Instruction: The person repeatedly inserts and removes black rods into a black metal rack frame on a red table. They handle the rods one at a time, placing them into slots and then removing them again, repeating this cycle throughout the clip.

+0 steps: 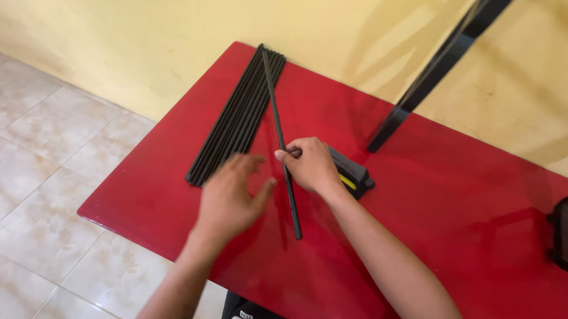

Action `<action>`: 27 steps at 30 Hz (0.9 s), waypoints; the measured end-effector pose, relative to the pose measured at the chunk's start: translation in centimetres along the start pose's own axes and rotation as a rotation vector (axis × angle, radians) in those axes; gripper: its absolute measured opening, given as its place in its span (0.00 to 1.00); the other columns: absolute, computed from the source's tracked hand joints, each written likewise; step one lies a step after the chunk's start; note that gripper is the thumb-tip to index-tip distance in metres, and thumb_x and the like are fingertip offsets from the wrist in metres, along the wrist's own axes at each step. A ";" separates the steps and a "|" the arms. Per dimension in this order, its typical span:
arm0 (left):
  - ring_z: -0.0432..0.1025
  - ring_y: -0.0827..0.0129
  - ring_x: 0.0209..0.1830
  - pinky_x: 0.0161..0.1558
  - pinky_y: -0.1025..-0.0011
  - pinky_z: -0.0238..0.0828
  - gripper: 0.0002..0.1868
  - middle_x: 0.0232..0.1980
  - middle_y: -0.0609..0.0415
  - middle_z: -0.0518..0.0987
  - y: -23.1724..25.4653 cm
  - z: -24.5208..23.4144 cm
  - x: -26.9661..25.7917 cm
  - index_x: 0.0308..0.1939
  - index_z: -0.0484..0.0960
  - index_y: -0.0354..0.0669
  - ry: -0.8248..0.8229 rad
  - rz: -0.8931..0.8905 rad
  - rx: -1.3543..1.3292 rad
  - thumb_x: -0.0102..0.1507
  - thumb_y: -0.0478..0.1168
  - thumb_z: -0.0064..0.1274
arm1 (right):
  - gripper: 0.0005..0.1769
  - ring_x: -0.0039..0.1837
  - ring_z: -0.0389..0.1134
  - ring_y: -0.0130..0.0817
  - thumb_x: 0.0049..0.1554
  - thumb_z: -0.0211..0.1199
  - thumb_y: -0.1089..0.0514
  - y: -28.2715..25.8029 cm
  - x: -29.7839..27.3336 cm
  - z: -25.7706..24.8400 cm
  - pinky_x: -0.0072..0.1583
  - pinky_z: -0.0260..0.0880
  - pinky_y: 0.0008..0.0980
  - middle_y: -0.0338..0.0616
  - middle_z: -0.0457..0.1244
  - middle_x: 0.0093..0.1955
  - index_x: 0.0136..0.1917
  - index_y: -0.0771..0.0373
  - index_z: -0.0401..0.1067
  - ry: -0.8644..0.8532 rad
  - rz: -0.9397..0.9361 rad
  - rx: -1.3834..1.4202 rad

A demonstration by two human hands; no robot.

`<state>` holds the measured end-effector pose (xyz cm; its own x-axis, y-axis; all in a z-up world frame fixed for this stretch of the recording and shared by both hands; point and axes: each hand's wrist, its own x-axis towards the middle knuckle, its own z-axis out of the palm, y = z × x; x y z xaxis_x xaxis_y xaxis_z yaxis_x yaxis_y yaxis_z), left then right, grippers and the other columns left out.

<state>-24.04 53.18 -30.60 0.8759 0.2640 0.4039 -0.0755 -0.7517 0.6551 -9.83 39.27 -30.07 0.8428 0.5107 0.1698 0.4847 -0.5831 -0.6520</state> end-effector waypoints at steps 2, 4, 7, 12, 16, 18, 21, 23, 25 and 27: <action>0.73 0.47 0.54 0.52 0.52 0.70 0.23 0.52 0.43 0.79 -3.0 -0.9 2.2 0.54 0.81 0.38 0.103 0.017 0.204 0.60 0.48 0.61 | 0.17 0.39 0.74 0.41 0.55 0.70 0.50 -0.2 1.2 1.6 0.44 0.73 0.38 0.53 0.71 0.36 0.42 0.69 0.79 0.067 -0.041 0.005; 0.72 0.48 0.58 0.56 0.51 0.68 0.26 0.56 0.42 0.79 -5.8 -1.2 4.1 0.57 0.80 0.36 0.150 -0.025 0.299 0.61 0.50 0.60 | 0.16 0.39 0.74 0.41 0.56 0.68 0.52 -0.7 2.1 3.0 0.44 0.74 0.38 0.53 0.71 0.35 0.41 0.70 0.79 0.112 -0.016 0.033; 0.71 0.48 0.60 0.57 0.48 0.65 0.31 0.60 0.41 0.77 -8.4 -0.4 6.2 0.61 0.77 0.33 0.140 -0.124 0.363 0.65 0.55 0.55 | 0.15 0.36 0.75 0.41 0.57 0.64 0.54 -2.0 3.4 4.4 0.42 0.74 0.38 0.52 0.71 0.34 0.40 0.70 0.78 0.144 0.083 0.087; 0.71 0.49 0.61 0.58 0.50 0.64 0.33 0.62 0.43 0.77 -10.2 0.4 6.9 0.61 0.78 0.34 0.030 -0.278 0.279 0.69 0.60 0.46 | 0.16 0.37 0.74 0.42 0.59 0.63 0.55 -3.1 5.8 6.0 0.42 0.73 0.40 0.52 0.70 0.33 0.41 0.73 0.78 0.194 0.134 0.076; 0.71 0.50 0.59 0.58 0.52 0.64 0.31 0.60 0.45 0.78 -10.5 0.1 6.9 0.60 0.80 0.35 0.016 -0.249 0.257 0.70 0.59 0.44 | 0.23 0.35 0.74 0.41 0.57 0.61 0.58 -3.2 7.3 7.4 0.42 0.75 0.40 0.50 0.70 0.31 0.62 0.73 0.68 0.212 0.106 0.064; 0.71 0.51 0.59 0.58 0.52 0.64 0.30 0.60 0.46 0.79 -10.7 0.0 7.1 0.59 0.81 0.35 0.020 -0.220 0.259 0.70 0.59 0.44 | 0.20 0.36 0.74 0.41 0.58 0.61 0.59 -3.4 7.8 7.9 0.44 0.74 0.42 0.49 0.70 0.32 0.61 0.71 0.71 0.213 0.072 0.011; 0.71 0.52 0.59 0.59 0.54 0.63 0.30 0.60 0.46 0.79 -11.1 0.1 7.0 0.60 0.80 0.36 0.023 -0.199 0.243 0.70 0.58 0.43 | 0.18 0.34 0.73 0.40 0.58 0.61 0.58 -3.6 8.5 8.6 0.43 0.74 0.42 0.47 0.69 0.30 0.60 0.67 0.73 0.104 0.140 -0.119; 0.70 0.52 0.60 0.60 0.54 0.63 0.29 0.61 0.47 0.78 -11.3 0.1 7.0 0.60 0.80 0.36 0.019 -0.195 0.211 0.71 0.58 0.43 | 0.18 0.34 0.73 0.38 0.59 0.59 0.58 -3.6 9.0 9.0 0.42 0.76 0.40 0.45 0.69 0.30 0.61 0.66 0.72 0.028 0.176 -0.109; 0.70 0.52 0.61 0.61 0.54 0.62 0.29 0.61 0.46 0.78 -11.4 0.0 7.1 0.61 0.80 0.37 0.005 -0.202 0.187 0.71 0.57 0.43 | 0.18 0.37 0.73 0.36 0.59 0.60 0.56 -3.6 9.4 9.4 0.43 0.76 0.39 0.43 0.69 0.34 0.60 0.65 0.73 0.011 0.161 -0.122; 0.69 0.52 0.61 0.61 0.54 0.61 0.28 0.62 0.46 0.77 -11.5 -0.3 7.1 0.62 0.80 0.37 -0.003 -0.197 0.178 0.70 0.56 0.44 | 0.17 0.43 0.73 0.35 0.59 0.64 0.53 -3.6 9.7 10.1 0.46 0.75 0.39 0.41 0.70 0.41 0.57 0.65 0.75 0.052 0.095 -0.157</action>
<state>-17.10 63.90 -35.12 0.8670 0.4139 0.2777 0.1813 -0.7809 0.5977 -5.78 52.69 -33.56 0.8956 0.4176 0.1532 0.4293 -0.7209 -0.5441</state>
